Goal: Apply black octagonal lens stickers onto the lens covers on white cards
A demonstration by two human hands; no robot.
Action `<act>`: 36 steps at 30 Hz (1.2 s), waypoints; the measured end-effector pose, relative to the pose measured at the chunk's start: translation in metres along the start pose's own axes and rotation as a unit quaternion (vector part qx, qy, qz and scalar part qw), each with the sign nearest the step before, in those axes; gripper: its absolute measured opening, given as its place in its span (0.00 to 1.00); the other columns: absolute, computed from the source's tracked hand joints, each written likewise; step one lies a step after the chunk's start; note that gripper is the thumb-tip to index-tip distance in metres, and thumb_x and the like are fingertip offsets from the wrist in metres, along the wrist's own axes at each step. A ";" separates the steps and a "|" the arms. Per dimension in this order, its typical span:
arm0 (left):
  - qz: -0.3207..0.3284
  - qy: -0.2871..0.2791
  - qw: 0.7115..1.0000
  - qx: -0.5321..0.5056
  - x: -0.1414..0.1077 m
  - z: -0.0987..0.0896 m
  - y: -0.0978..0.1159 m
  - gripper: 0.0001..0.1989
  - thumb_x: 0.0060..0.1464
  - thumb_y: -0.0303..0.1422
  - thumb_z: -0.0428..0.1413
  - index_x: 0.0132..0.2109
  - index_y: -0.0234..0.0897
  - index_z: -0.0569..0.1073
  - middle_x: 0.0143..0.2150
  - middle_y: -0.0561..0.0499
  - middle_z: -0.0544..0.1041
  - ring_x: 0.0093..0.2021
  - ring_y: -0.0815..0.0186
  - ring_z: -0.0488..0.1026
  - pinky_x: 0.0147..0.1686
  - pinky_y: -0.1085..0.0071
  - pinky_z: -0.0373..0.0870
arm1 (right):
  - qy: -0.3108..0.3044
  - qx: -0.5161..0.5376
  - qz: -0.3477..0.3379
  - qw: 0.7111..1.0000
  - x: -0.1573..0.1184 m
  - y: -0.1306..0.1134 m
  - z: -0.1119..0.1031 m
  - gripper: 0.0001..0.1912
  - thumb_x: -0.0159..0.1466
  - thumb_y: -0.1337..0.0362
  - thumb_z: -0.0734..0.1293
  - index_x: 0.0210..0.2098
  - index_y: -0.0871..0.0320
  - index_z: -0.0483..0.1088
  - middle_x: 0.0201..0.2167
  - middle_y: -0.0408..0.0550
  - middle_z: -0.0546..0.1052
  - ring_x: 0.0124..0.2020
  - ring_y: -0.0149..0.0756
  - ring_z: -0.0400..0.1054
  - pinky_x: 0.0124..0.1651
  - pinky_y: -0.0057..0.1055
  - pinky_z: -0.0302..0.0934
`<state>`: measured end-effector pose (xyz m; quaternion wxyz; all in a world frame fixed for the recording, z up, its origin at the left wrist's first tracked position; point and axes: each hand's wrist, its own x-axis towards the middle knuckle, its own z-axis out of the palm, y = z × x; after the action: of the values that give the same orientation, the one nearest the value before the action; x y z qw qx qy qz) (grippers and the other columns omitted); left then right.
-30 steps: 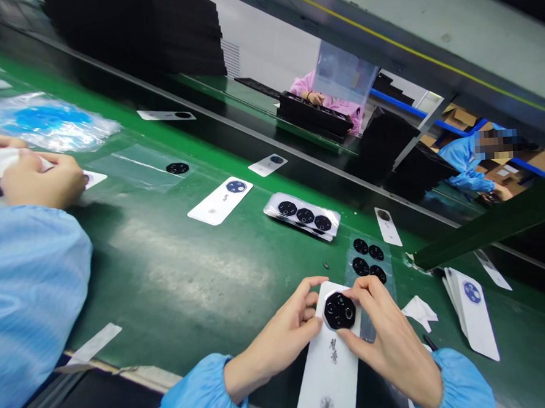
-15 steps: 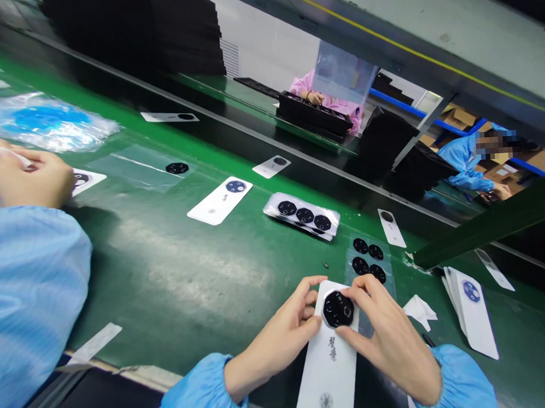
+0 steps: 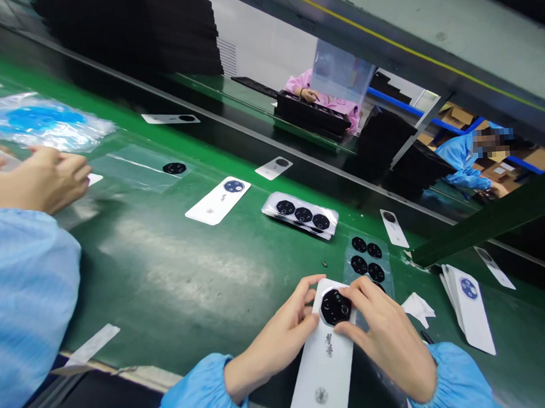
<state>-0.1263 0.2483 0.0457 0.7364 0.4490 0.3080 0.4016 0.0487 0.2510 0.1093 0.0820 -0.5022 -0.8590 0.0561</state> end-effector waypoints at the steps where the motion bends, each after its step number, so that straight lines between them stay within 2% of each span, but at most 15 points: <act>1: -0.003 0.002 1.000 0.007 -0.001 0.000 0.001 0.24 0.58 0.38 0.50 0.59 0.46 0.54 0.55 0.46 0.67 0.37 0.64 0.71 0.34 0.69 0.66 | 0.002 -0.009 -0.002 1.000 0.000 -0.001 0.000 0.22 0.54 0.73 0.72 0.43 0.55 0.61 0.36 0.44 0.67 0.36 0.40 0.67 0.34 0.37 0.66; 5: -0.010 0.029 0.999 0.044 -0.002 0.002 0.004 0.20 0.61 0.42 0.47 0.59 0.46 0.56 0.51 0.50 0.70 0.41 0.64 0.69 0.39 0.69 0.64 | 0.001 -0.036 -0.005 0.999 0.001 -0.004 0.001 0.21 0.52 0.72 0.73 0.41 0.56 0.63 0.35 0.44 0.67 0.35 0.40 0.67 0.34 0.36 0.67; 11: -0.036 0.076 0.996 0.044 -0.003 0.007 0.001 0.22 0.60 0.49 0.46 0.58 0.46 0.58 0.44 0.52 0.71 0.38 0.65 0.66 0.36 0.71 0.61 | 0.015 -0.064 -0.031 0.997 0.002 -0.007 0.003 0.19 0.51 0.72 0.74 0.38 0.56 0.63 0.33 0.45 0.68 0.33 0.41 0.67 0.33 0.37 0.67; 16: -0.028 0.080 0.996 0.018 -0.002 0.008 -0.003 0.22 0.60 0.48 0.48 0.57 0.45 0.59 0.45 0.51 0.70 0.36 0.67 0.65 0.37 0.71 0.61 | 0.026 -0.079 -0.043 0.996 0.003 -0.007 0.004 0.15 0.54 0.71 0.71 0.37 0.56 0.62 0.32 0.45 0.68 0.32 0.40 0.67 0.31 0.36 0.66; 23: -0.022 0.080 0.997 0.007 -0.001 0.011 -0.005 0.21 0.61 0.44 0.48 0.57 0.44 0.57 0.44 0.51 0.71 0.32 0.68 0.66 0.35 0.71 0.61 | 0.026 -0.084 -0.062 0.994 0.003 -0.006 0.005 0.14 0.54 0.72 0.71 0.37 0.57 0.63 0.31 0.45 0.68 0.32 0.40 0.66 0.29 0.35 0.64; 28: 0.000 0.089 0.996 0.026 0.001 0.010 -0.007 0.19 0.61 0.43 0.48 0.56 0.43 0.58 0.46 0.50 0.71 0.33 0.68 0.66 0.35 0.71 0.61 | 0.034 -0.081 -0.081 0.993 0.003 -0.003 0.006 0.14 0.54 0.71 0.71 0.36 0.57 0.63 0.33 0.46 0.69 0.32 0.40 0.66 0.30 0.35 0.63; 36: 0.023 0.091 0.994 0.054 0.003 0.006 -0.010 0.18 0.61 0.43 0.47 0.55 0.42 0.60 0.45 0.50 0.72 0.37 0.65 0.67 0.38 0.70 0.62 | 0.014 -0.070 -0.086 0.994 0.005 0.001 0.003 0.12 0.58 0.63 0.71 0.36 0.56 0.64 0.33 0.45 0.68 0.33 0.38 0.66 0.32 0.34 0.64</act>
<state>-0.1166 0.2453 0.0385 0.6703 0.4571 0.3844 0.4405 0.0464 0.2558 0.1070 0.0631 -0.4319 -0.8995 -0.0185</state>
